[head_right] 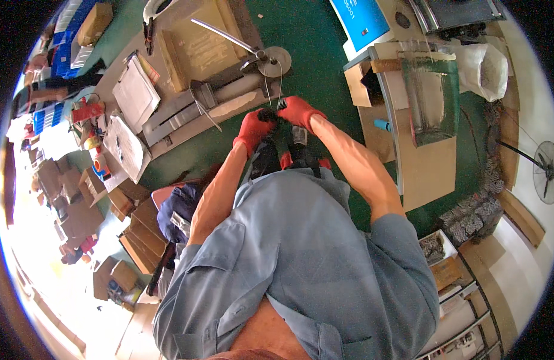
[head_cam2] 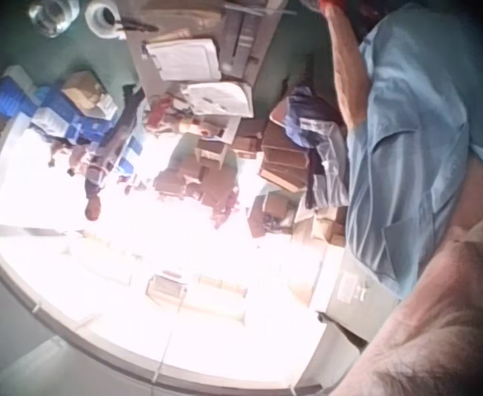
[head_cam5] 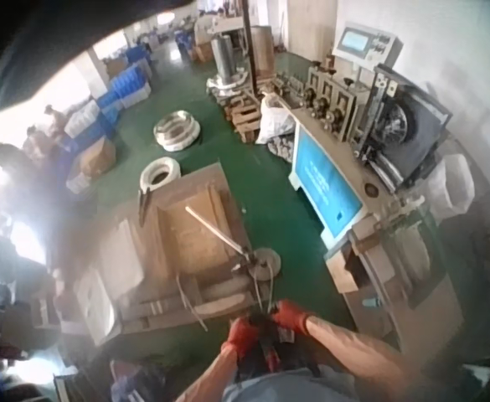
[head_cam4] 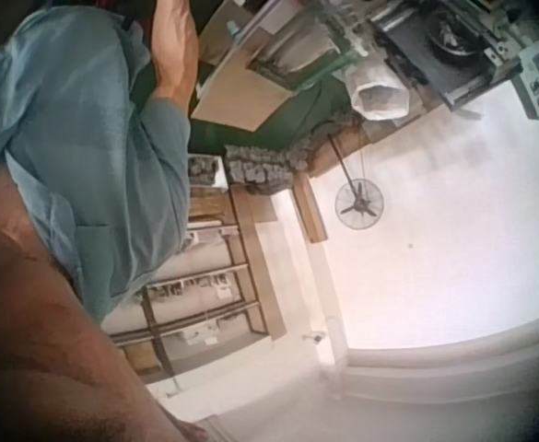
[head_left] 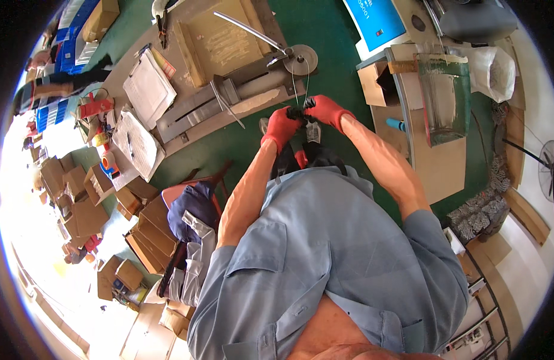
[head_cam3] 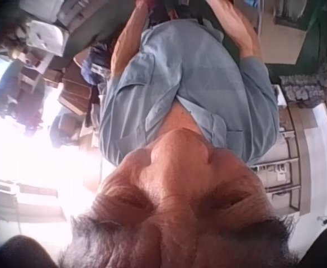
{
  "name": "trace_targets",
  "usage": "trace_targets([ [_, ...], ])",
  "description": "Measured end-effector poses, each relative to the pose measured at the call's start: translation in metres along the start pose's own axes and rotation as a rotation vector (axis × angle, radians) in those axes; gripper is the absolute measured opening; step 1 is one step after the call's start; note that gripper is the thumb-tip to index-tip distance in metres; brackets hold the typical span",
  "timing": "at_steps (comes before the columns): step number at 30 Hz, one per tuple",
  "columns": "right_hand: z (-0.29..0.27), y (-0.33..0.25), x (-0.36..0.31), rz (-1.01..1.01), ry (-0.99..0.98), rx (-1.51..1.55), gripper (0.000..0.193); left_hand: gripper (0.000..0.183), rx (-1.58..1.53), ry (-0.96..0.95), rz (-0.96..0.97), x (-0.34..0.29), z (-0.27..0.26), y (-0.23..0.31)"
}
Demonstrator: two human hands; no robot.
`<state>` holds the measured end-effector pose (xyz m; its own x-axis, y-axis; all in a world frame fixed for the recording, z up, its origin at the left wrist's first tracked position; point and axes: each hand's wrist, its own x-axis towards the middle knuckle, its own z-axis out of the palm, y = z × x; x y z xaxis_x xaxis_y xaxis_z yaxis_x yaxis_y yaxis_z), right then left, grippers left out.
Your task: The person operates a machine to cut a metal rod, then moves to a workbench to manually assemble a metal component using pliers and a clamp. They insert a small metal piece into a larger assembly and secure it.
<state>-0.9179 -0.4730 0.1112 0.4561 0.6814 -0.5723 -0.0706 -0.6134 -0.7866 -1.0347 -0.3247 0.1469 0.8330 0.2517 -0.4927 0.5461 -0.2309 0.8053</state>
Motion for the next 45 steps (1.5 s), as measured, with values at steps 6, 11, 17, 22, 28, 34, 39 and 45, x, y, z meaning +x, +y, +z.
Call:
trace_targets([
  [6,-0.017,-0.010,-0.019,0.009,0.006,0.023,0.027,0.027,-0.177,-0.077,-0.050,-0.005,-0.004,0.000],
  [11,-0.033,-0.007,-0.017,-0.004,0.134,0.098,0.021,0.028,-0.361,-0.138,-0.116,-0.006,-0.006,-0.004],
  [17,-0.045,-0.024,-0.005,-0.038,0.289,0.365,0.018,0.029,-0.348,-0.139,-0.122,-0.017,-0.001,0.004],
  [22,-0.062,-0.066,0.013,-0.024,0.558,-0.213,0.039,0.030,-0.285,-0.127,-0.117,-0.017,-0.001,0.012],
  [28,-0.070,-0.128,0.026,0.096,0.476,-0.581,0.044,0.031,-0.288,-0.078,-0.076,-0.017,0.001,0.001],
  [34,-0.067,-0.145,0.041,0.132,0.378,-0.729,0.047,0.032,-0.157,-0.095,-0.084,-0.024,-0.005,0.022],
  [39,-0.070,-0.148,0.050,0.179,0.332,-0.750,0.040,0.025,-0.124,-0.071,-0.017,-0.020,0.002,0.014],
  [45,-0.070,-0.148,0.062,0.184,0.358,-0.715,0.028,0.024,-0.293,-0.211,-0.176,-0.012,-0.003,0.011],
])
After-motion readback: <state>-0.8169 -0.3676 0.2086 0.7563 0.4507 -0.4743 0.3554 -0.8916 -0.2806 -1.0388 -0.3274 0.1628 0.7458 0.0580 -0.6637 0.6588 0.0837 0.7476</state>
